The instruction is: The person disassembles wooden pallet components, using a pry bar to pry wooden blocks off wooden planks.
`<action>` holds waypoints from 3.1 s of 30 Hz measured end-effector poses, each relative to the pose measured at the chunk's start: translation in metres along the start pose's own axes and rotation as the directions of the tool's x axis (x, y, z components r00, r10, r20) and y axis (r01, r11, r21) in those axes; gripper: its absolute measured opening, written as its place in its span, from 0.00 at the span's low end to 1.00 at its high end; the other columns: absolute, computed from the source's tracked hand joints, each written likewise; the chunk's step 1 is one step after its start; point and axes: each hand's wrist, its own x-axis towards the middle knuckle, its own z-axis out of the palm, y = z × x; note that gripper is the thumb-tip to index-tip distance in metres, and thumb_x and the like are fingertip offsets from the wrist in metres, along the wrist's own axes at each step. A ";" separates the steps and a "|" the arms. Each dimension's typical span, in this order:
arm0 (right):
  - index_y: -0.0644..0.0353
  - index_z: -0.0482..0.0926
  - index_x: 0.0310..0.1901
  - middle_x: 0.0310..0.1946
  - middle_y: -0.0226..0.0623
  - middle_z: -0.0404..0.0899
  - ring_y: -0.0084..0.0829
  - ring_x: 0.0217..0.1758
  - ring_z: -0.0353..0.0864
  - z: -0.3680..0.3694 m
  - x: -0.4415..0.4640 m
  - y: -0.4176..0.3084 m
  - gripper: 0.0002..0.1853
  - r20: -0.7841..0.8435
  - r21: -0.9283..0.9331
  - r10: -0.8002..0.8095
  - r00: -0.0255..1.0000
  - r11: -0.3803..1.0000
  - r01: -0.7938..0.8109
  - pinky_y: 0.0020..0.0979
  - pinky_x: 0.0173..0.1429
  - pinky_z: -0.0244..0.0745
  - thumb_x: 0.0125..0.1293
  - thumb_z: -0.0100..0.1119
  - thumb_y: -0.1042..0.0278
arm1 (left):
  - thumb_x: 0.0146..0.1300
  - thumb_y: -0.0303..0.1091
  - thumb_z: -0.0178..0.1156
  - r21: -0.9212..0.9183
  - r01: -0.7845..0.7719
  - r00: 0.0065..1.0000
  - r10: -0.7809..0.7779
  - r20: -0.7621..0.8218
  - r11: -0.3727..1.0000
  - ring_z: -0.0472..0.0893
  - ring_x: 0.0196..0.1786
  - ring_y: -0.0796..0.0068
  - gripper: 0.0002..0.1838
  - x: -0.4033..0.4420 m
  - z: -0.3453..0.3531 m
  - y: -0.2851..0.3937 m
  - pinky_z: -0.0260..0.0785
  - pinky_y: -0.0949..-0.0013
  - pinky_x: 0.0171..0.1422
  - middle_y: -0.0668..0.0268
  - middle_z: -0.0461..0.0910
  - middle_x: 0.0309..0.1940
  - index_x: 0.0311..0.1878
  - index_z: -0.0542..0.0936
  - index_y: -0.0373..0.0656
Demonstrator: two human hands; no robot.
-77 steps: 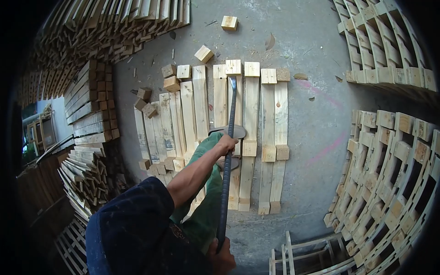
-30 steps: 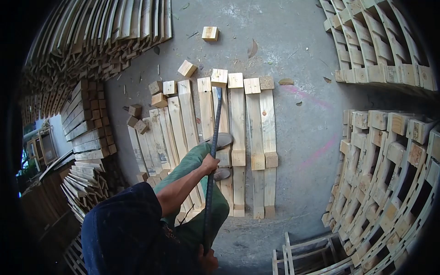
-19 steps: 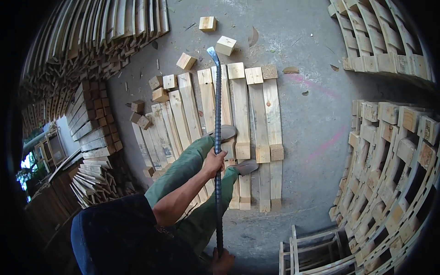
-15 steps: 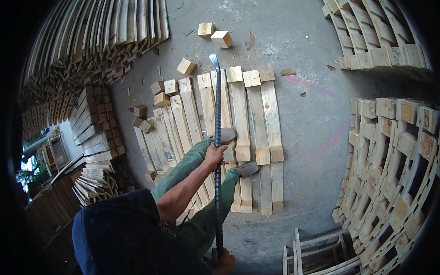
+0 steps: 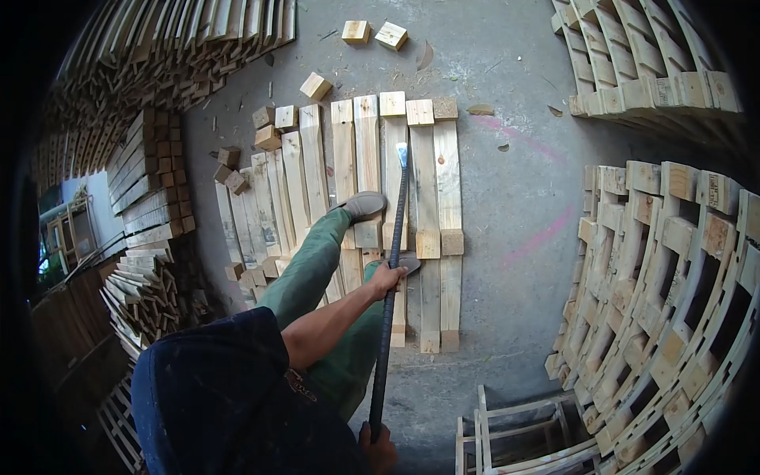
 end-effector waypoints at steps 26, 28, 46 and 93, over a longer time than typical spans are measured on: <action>0.59 0.79 0.35 0.17 0.41 0.76 0.40 0.21 0.76 0.004 0.090 0.040 0.15 -0.109 0.137 0.000 0.994 0.990 0.015 0.41 0.28 0.68 0.58 0.61 0.55 | 0.57 0.31 0.57 -0.117 0.002 0.989 -0.019 -0.147 0.993 0.69 0.13 0.73 0.14 0.038 0.032 0.033 0.63 0.67 0.14 0.63 0.70 0.19 0.40 0.65 0.33; 0.56 0.79 0.35 0.18 0.42 0.76 0.45 0.23 0.77 -0.040 0.059 0.005 0.16 -0.154 0.096 -0.050 0.987 0.993 0.065 0.45 0.30 0.70 0.57 0.61 0.51 | 0.58 0.31 0.57 -0.173 0.042 0.993 -0.060 -0.102 0.984 0.68 0.12 0.73 0.14 0.012 0.032 0.051 0.63 0.67 0.14 0.63 0.70 0.19 0.40 0.65 0.33; 0.55 0.78 0.29 0.14 0.37 0.74 0.43 0.17 0.73 -0.037 0.112 0.003 0.16 -0.260 -0.072 -0.068 0.963 0.996 0.051 0.43 0.24 0.68 0.56 0.62 0.49 | 0.59 0.31 0.56 -0.088 0.036 0.982 -0.051 -0.180 0.995 0.70 0.11 0.69 0.12 0.053 0.033 0.083 0.62 0.66 0.12 0.59 0.71 0.17 0.36 0.70 0.30; 0.60 0.72 0.36 0.20 0.49 0.75 0.54 0.28 0.75 0.217 0.249 0.155 0.19 0.112 0.087 0.055 0.992 0.994 -0.065 0.49 0.34 0.68 0.60 0.58 0.50 | 0.60 0.35 0.58 0.256 -0.265 0.915 0.326 -0.236 0.930 0.72 0.14 0.71 0.13 0.188 0.019 -0.108 0.66 0.65 0.15 0.62 0.72 0.21 0.42 0.67 0.39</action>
